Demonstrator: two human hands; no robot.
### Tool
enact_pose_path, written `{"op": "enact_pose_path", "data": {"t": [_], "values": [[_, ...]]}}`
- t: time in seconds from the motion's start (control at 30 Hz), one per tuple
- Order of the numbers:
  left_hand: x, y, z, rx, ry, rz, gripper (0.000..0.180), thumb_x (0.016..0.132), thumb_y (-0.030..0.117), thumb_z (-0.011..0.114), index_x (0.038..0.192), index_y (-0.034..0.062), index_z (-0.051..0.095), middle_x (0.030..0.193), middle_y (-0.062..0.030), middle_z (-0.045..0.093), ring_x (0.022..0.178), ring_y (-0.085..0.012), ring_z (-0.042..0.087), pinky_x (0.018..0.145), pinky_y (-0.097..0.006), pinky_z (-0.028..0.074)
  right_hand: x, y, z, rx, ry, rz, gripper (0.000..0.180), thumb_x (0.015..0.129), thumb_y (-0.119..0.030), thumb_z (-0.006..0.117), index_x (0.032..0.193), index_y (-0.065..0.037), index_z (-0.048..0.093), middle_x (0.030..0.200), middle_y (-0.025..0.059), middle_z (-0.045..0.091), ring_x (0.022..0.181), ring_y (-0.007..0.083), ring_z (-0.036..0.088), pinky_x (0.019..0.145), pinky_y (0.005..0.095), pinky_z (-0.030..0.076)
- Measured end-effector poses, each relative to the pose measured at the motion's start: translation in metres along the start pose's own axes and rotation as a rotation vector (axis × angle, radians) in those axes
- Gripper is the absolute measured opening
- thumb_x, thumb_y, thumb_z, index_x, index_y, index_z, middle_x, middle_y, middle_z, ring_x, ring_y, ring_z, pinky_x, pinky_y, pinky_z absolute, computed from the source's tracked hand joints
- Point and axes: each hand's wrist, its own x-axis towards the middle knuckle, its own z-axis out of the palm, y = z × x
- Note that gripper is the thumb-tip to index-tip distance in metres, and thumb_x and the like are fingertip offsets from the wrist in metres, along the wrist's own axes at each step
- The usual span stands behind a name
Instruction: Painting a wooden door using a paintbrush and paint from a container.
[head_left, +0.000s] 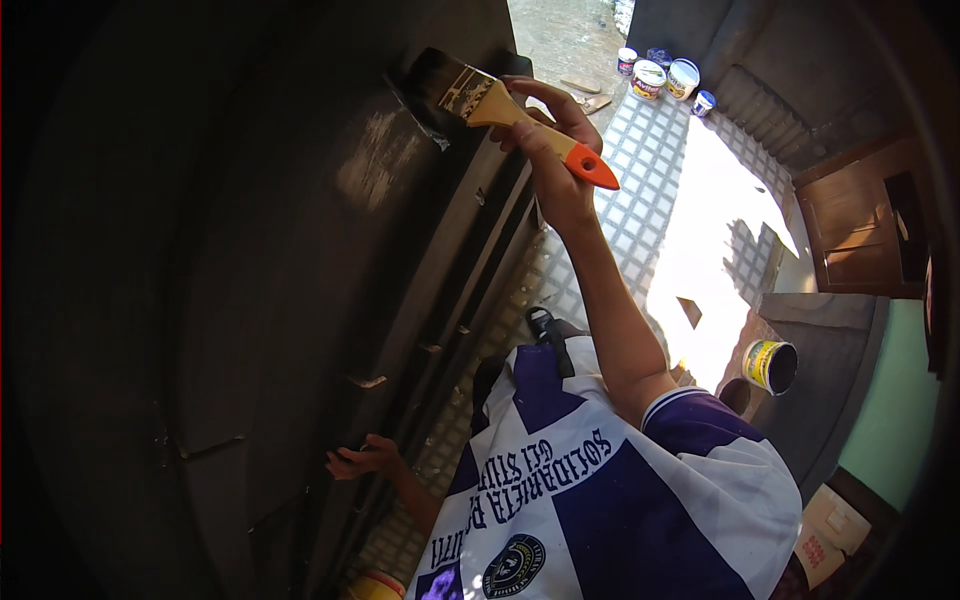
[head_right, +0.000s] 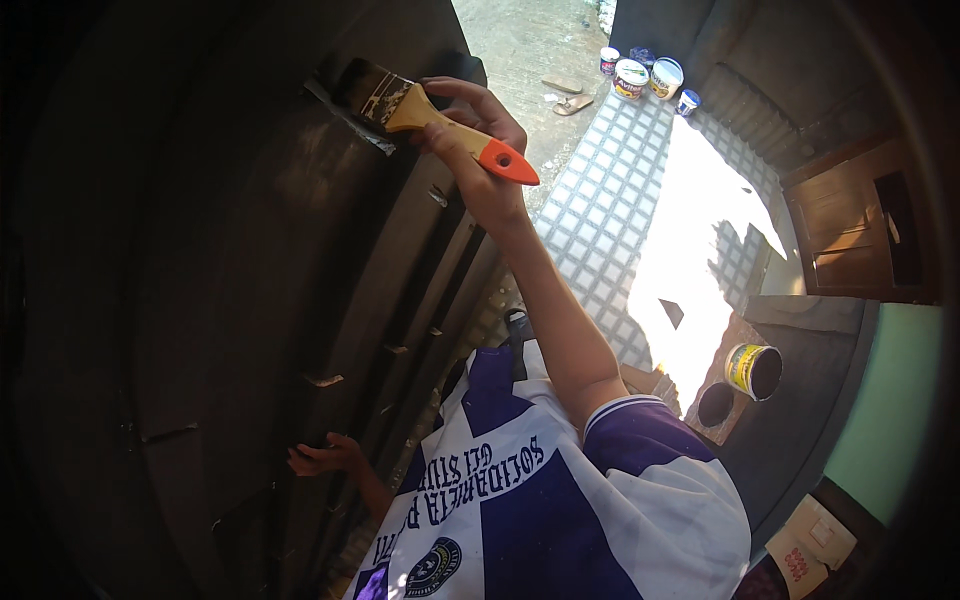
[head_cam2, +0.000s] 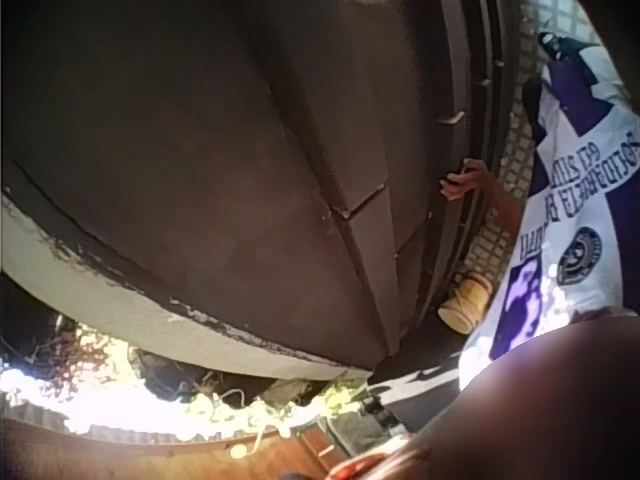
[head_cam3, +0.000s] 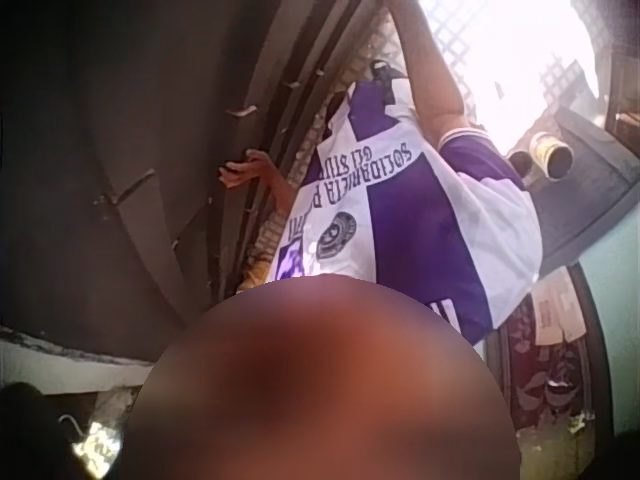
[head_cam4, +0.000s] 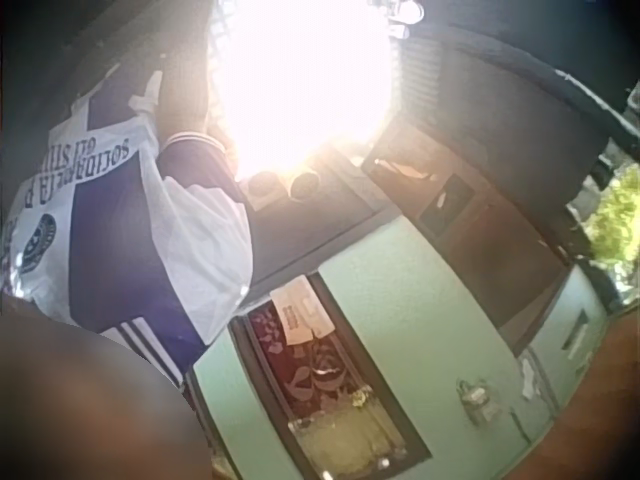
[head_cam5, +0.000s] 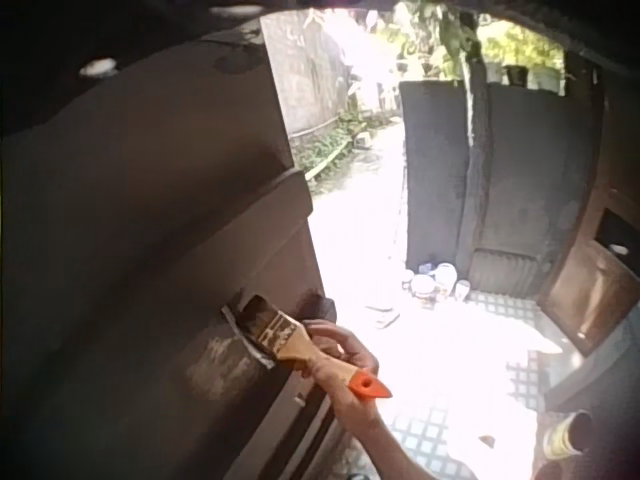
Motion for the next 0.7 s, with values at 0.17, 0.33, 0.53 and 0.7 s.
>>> {"op": "enact_pose_path", "data": {"t": [0.17, 0.33, 0.53, 0.7], "values": [[-0.001, 0.001, 0.001, 0.011, 0.004, -0.004, 0.061, 0.099, 0.047, 0.039, 0.146, 0.0071, 0.033, 0.141, -0.0241, 0.039, 0.130, -0.0449, 0.035, 0.104, -0.066, 0.020, 0.016, 0.012, -0.017, -0.311, 0.189, -0.157, 0.023, 0.086, -0.006, 0.072, 0.108, 0.000, 0.069, 0.114, 0.0103, 0.068, 0.102, 0.0149, 0.065, 0.088, 0.0269, 0.052], [-0.004, -0.003, 0.002, 0.031, 0.000, -0.004, 0.062, 0.099, 0.047, 0.038, 0.146, 0.0073, 0.032, 0.143, -0.0240, 0.037, 0.131, -0.0448, 0.033, 0.105, -0.066, 0.019, 0.029, 0.005, -0.030, -0.292, -0.015, -0.134, 0.020, 0.086, -0.006, 0.073, 0.105, -0.001, 0.071, 0.110, 0.0109, 0.070, 0.100, 0.0157, 0.066, 0.085, 0.0267, 0.054], [-0.002, -0.002, 0.002, 0.055, 0.015, 0.006, 0.059, 0.101, 0.047, 0.035, 0.142, 0.0043, 0.036, 0.141, -0.0244, 0.041, 0.129, -0.0447, 0.038, 0.105, -0.065, 0.023, 0.041, 0.003, -0.041, -0.141, 0.099, 0.017, 0.024, 0.085, -0.010, 0.075, 0.107, 0.000, 0.071, 0.101, 0.0104, 0.071, 0.090, 0.0161, 0.069, 0.081, 0.0261, 0.055], [0.002, 0.002, 0.002, 0.054, 0.029, 0.010, 0.059, 0.101, 0.047, 0.035, 0.142, 0.0044, 0.036, 0.141, -0.0238, 0.041, 0.129, -0.0445, 0.038, 0.104, -0.065, 0.024, 0.041, 0.005, -0.039, -0.208, 0.145, -0.012, 0.024, 0.088, -0.010, 0.072, 0.107, 0.004, 0.068, 0.094, 0.0116, 0.071, 0.086, 0.0163, 0.069, 0.080, 0.0266, 0.056]]}}
